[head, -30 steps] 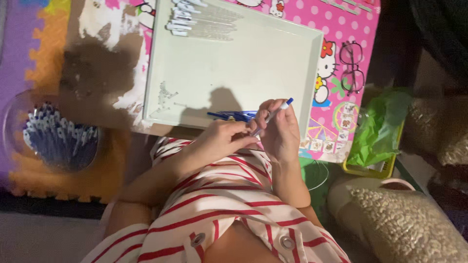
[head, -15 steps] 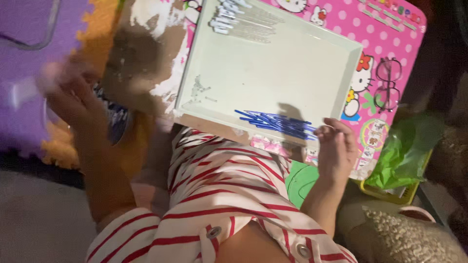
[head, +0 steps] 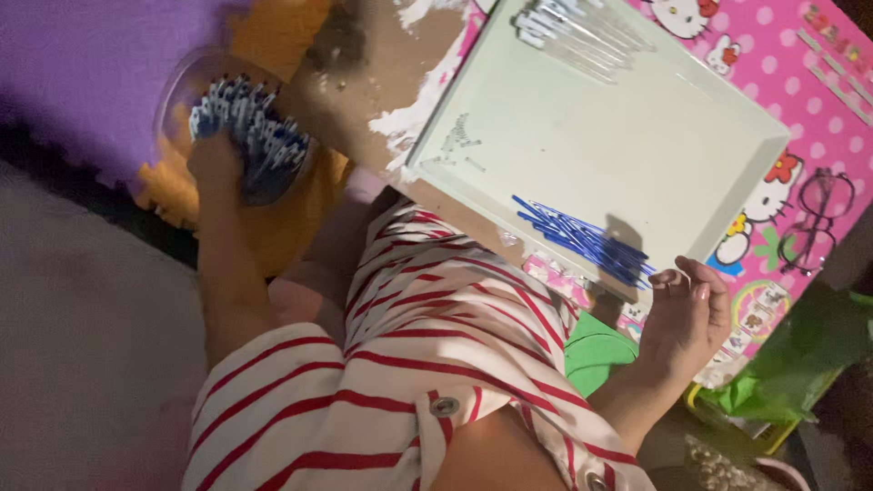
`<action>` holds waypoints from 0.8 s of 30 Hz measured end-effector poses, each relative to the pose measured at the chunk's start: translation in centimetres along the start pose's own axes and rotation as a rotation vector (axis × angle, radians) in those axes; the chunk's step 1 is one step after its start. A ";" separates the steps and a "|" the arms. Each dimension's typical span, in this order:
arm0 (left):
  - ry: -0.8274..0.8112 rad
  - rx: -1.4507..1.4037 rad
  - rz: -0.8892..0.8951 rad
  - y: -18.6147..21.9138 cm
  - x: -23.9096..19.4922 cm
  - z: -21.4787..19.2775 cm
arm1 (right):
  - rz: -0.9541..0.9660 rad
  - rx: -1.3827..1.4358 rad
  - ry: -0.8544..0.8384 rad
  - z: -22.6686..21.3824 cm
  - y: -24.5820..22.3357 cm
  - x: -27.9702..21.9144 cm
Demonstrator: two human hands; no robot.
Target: The person is assembling blue pens by inserting blue ink cartridges into white pen barrels. They pick up a barrel and a cartridge, insert the cartridge into the barrel, and then place the assembled pen onto a white tray. This process is repeated multiple times throughout the video.
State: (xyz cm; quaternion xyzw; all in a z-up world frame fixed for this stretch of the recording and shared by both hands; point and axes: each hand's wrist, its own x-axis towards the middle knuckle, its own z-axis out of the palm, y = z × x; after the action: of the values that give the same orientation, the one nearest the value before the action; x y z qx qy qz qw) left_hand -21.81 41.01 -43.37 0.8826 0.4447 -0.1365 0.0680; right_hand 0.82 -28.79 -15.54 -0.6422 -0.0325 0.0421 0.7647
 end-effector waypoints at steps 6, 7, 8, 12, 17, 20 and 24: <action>-0.418 0.074 -0.292 -2.8 1.7 0.1 | 0.037 0.031 -0.034 0.4 -0.5 -0.2; -0.419 0.072 -0.303 -2.8 1.1 -0.7 | 0.042 0.033 -0.044 0.3 -0.2 0.0; -0.297 -0.038 -0.331 -2.5 0.7 -1.5 | 0.038 0.033 -0.032 0.1 0.0 -0.1; -0.143 -0.471 -0.218 1.1 -2.1 -3.7 | 0.054 0.003 -0.019 0.2 0.2 -0.3; 0.007 -0.388 -0.147 3.7 -4.4 -0.8 | 0.051 0.007 0.003 0.6 0.9 0.1; 0.080 -0.422 -0.076 2.4 -3.7 1.2 | 0.034 0.029 -0.019 0.7 0.4 0.0; 0.589 -0.526 0.117 0.5 0.2 2.4 | -0.081 -0.152 0.012 -1.5 1.8 0.6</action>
State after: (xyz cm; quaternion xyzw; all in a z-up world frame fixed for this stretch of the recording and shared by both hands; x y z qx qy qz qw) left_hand -21.66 40.29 -45.69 0.8603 0.4140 0.2450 0.1689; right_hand 1.53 -29.89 -17.54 -0.6967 -0.0573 0.0047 0.7151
